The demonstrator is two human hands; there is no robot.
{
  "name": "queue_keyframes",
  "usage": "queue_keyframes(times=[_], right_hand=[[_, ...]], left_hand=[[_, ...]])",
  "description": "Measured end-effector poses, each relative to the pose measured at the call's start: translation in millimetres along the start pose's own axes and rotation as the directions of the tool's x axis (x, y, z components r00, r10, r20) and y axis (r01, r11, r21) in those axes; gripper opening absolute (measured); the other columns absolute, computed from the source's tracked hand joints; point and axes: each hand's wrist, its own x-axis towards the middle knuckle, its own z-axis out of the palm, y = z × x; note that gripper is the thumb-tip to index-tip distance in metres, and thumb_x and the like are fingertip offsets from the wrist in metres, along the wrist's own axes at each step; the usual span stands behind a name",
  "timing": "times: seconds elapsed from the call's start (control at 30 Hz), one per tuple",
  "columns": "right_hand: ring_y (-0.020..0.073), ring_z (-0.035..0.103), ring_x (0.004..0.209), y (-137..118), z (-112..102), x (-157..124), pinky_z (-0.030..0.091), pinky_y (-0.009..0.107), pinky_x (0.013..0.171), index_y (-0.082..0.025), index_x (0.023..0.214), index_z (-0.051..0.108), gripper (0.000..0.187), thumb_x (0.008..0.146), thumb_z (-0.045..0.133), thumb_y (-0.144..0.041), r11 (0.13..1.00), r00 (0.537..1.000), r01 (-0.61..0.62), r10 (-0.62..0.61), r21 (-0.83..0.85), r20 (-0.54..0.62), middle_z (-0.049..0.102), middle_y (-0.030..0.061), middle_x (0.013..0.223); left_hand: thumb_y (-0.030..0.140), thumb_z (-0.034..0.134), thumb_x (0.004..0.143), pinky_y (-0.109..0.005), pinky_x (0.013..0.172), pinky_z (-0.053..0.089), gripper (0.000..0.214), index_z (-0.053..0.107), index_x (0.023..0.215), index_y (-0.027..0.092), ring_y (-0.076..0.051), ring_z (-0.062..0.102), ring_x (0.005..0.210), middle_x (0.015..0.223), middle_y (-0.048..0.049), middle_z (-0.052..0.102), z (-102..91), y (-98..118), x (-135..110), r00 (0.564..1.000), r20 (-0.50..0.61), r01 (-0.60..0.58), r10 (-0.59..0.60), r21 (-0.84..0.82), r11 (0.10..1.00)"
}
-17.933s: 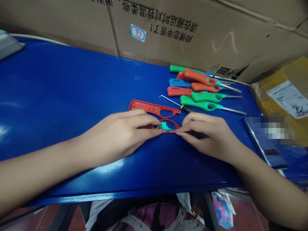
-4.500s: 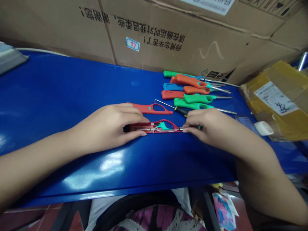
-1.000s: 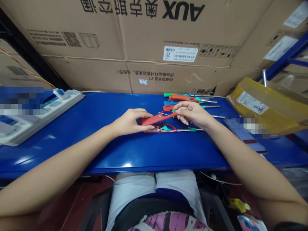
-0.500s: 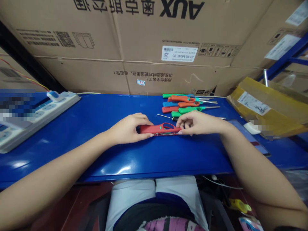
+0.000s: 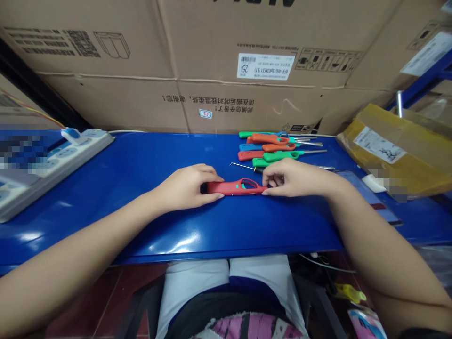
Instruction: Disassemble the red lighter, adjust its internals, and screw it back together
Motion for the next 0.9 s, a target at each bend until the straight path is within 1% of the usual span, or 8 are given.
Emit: queue_keyframes(times=[0.17,0.27,0.4,0.5,0.6,0.67,0.8,0.9], right_hand=[[0.0128,0.056,0.064,1,0,1,0.039,0.026,0.058,-0.018,0.083,0.071,0.02,0.087,0.071,-0.037,0.998,0.999,0.045,-0.046,-0.051,-0.008,0.065,0.0003,0.073],[0.0131,0.057,0.065,0,2,1,0.038,0.026,0.059,-0.018,0.082,0.071,0.018,0.089,0.069,-0.035,0.995,0.998,0.057,-0.058,-0.078,-0.005,0.066,0.0008,0.074],[0.0136,0.058,0.066,-2,3,2,0.038,0.027,0.06,-0.018,0.082,0.072,0.014,0.088,0.068,-0.03,0.992,0.998,0.056,-0.059,-0.116,-0.027,0.068,0.0015,0.076],[0.0145,0.059,0.068,-2,4,2,0.038,0.027,0.061,-0.019,0.084,0.074,0.011,0.089,0.067,-0.027,0.987,0.998,0.052,-0.057,-0.15,-0.034,0.07,0.0022,0.079],[0.0164,0.062,0.072,-2,6,3,0.039,0.029,0.063,-0.019,0.084,0.075,0.012,0.09,0.066,-0.026,0.983,0.998,0.054,-0.056,-0.173,-0.011,0.073,0.0034,0.083],[0.0177,0.063,0.073,-4,8,4,0.038,0.03,0.063,-0.019,0.083,0.074,0.014,0.091,0.065,-0.025,0.973,0.999,0.039,-0.042,-0.228,-0.005,0.073,0.0043,0.084],[0.0188,0.061,0.071,-9,11,5,0.034,0.03,0.061,-0.019,0.078,0.071,0.017,0.092,0.062,-0.024,0.937,1.0,0.013,-0.014,-0.348,0.001,0.072,0.0054,0.082],[0.0184,0.059,0.071,-12,12,5,0.031,0.03,0.06,-0.019,0.078,0.07,0.018,0.092,0.061,-0.024,0.932,1.0,0.013,-0.01,-0.361,0.012,0.072,0.0053,0.082]], left_hand=[[0.04,0.066,0.092,-0.033,0.083,0.054,0.035,0.074,0.118,0.02,-0.022,0.069,0.098,0.114,-0.0069,0.072,0.0,1,-1,0.999,0.023,0.024,-0.023,-0.023,0.999],[0.04,0.065,0.092,-0.031,0.079,0.054,0.034,0.075,0.118,0.02,-0.02,0.069,0.092,0.112,-0.007,0.07,-0.1,1,-1,0.999,0.031,0.033,-0.032,-0.046,0.998],[0.043,0.066,0.092,-0.029,0.074,0.053,0.035,0.077,0.117,0.021,-0.019,0.068,0.088,0.111,-0.0072,0.07,-0.4,0,0,0.998,0.042,0.042,-0.039,-0.062,0.997],[0.045,0.067,0.092,-0.03,0.075,0.053,0.038,0.076,0.119,0.02,-0.02,0.068,0.088,0.109,-0.0075,0.07,-1.1,1,0,0.997,0.056,0.049,-0.046,-0.061,0.997],[0.046,0.068,0.092,-0.03,0.075,0.053,0.039,0.076,0.119,0.02,-0.02,0.067,0.087,0.106,-0.0068,0.069,-1.5,2,1,0.995,0.072,0.068,-0.066,-0.027,0.997],[0.046,0.069,0.091,-0.03,0.074,0.052,0.038,0.077,0.118,0.021,-0.02,0.067,0.086,0.105,-0.0058,0.069,-1.4,4,1,0.993,0.077,0.093,-0.092,-0.003,0.996],[0.044,0.071,0.09,-0.03,0.072,0.051,0.034,0.078,0.114,0.022,-0.02,0.068,0.088,0.105,-0.0043,0.069,-1.0,8,1,0.987,0.075,0.145,-0.144,0.004,0.989],[0.041,0.072,0.09,-0.03,0.073,0.051,0.032,0.078,0.114,0.022,-0.02,0.068,0.089,0.106,-0.0041,0.069,-0.7,12,1,0.982,0.082,0.169,-0.17,0.02,0.985]])
